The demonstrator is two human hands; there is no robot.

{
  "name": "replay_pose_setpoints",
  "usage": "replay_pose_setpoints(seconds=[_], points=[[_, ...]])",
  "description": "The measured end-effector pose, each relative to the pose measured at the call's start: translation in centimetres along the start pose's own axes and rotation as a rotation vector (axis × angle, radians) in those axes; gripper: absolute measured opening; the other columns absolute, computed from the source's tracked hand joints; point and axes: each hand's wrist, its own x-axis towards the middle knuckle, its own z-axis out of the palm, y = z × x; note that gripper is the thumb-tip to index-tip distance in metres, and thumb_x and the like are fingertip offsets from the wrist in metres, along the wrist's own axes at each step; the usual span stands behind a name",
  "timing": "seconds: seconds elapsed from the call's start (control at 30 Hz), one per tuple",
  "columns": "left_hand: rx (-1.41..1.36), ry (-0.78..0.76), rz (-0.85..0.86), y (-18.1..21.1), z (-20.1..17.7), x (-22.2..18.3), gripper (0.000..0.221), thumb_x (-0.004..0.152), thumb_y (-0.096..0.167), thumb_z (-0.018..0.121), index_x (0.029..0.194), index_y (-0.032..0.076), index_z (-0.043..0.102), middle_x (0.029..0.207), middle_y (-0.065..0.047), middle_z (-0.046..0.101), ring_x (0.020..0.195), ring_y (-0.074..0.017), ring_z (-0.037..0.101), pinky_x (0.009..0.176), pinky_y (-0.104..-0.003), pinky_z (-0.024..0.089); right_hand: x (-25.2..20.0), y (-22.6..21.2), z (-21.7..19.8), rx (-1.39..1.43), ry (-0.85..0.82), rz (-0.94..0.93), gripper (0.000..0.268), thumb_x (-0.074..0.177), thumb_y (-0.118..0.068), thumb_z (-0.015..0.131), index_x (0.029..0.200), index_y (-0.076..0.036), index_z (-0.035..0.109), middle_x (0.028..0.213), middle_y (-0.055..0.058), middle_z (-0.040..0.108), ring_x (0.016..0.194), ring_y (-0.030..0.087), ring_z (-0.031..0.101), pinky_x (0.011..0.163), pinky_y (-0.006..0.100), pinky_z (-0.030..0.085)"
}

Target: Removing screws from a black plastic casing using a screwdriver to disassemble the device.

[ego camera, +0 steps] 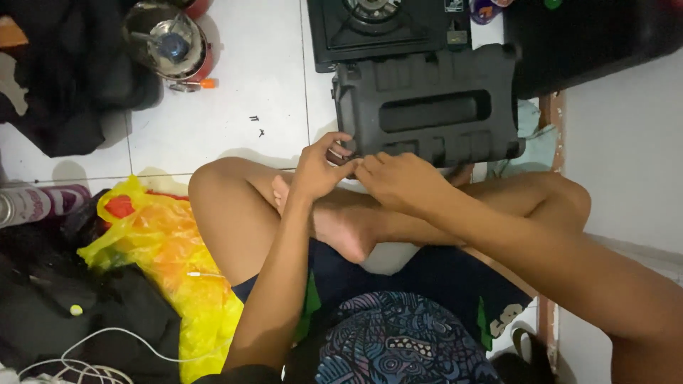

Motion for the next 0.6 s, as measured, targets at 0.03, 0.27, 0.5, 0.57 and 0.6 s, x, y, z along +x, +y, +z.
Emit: replay_pose_setpoints(seconds=[0.03, 0.27, 0.5, 0.57, 0.6], points=[[-0.003, -0.006, 0.030, -0.4, 0.0, 0.1, 0.043, 0.080, 0.013, 0.082, 0.121, 0.006, 0.068, 0.095, -0.015, 0.075, 0.086, -0.0271, 0.073, 0.072, -0.041, 0.064, -0.1, 0.0, 0.5, -0.022, -0.010, 0.019, 0.014, 0.101, -0.022, 0.052, 0.100, -0.011, 0.060, 0.075, 0.003, 0.054, 0.067, 0.020, 0.060, 0.049, 0.030, 0.048], [-0.056, -0.008, 0.010, -1.4, 0.5, 0.3, 0.049, 0.078, 0.025, 0.090, 0.119, 0.008, 0.070, 0.093, -0.013, 0.075, 0.082, -0.0232, 0.073, 0.073, -0.037, 0.063, 0.8, -0.3, -2.1, -0.131, -0.029, 0.098, 0.012, 0.098, -0.018, 0.054, 0.107, -0.012, 0.060, 0.072, 0.003, 0.051, 0.059, 0.019, 0.054, 0.042, 0.031, 0.040], [-0.047, -0.034, 0.008, -0.7, 0.2, 0.1, 0.052, 0.075, 0.023, 0.091, 0.119, 0.006, 0.069, 0.093, -0.014, 0.075, 0.081, -0.0241, 0.071, 0.071, -0.037, 0.062, -0.6, 0.2, 1.5, -0.083, -0.037, 0.025, 0.008, 0.098, -0.021, 0.052, 0.096, -0.014, 0.056, 0.063, 0.000, 0.048, 0.051, 0.017, 0.053, 0.043, 0.030, 0.041], [-0.019, -0.044, 0.014, -0.6, 0.1, 0.2, 0.053, 0.076, 0.024, 0.091, 0.121, 0.007, 0.069, 0.094, -0.015, 0.075, 0.083, -0.0259, 0.073, 0.072, -0.037, 0.062, -0.1, 0.0, 1.4, -0.103, -0.058, 0.118, 0.009, 0.100, -0.020, 0.050, 0.092, -0.016, 0.050, 0.060, 0.001, 0.046, 0.048, 0.018, 0.048, 0.040, 0.030, 0.036], [-0.017, -0.044, 0.015, -0.9, 0.2, 0.3, 0.053, 0.076, 0.024, 0.091, 0.121, 0.007, 0.069, 0.094, -0.015, 0.075, 0.083, -0.0259, 0.073, 0.072, -0.037, 0.062, 0.2, -0.2, 0.1, -0.103, -0.055, 0.120, 0.009, 0.100, -0.020, 0.050, 0.092, -0.016, 0.050, 0.060, 0.001, 0.046, 0.048, 0.018, 0.048, 0.040, 0.030, 0.036]])
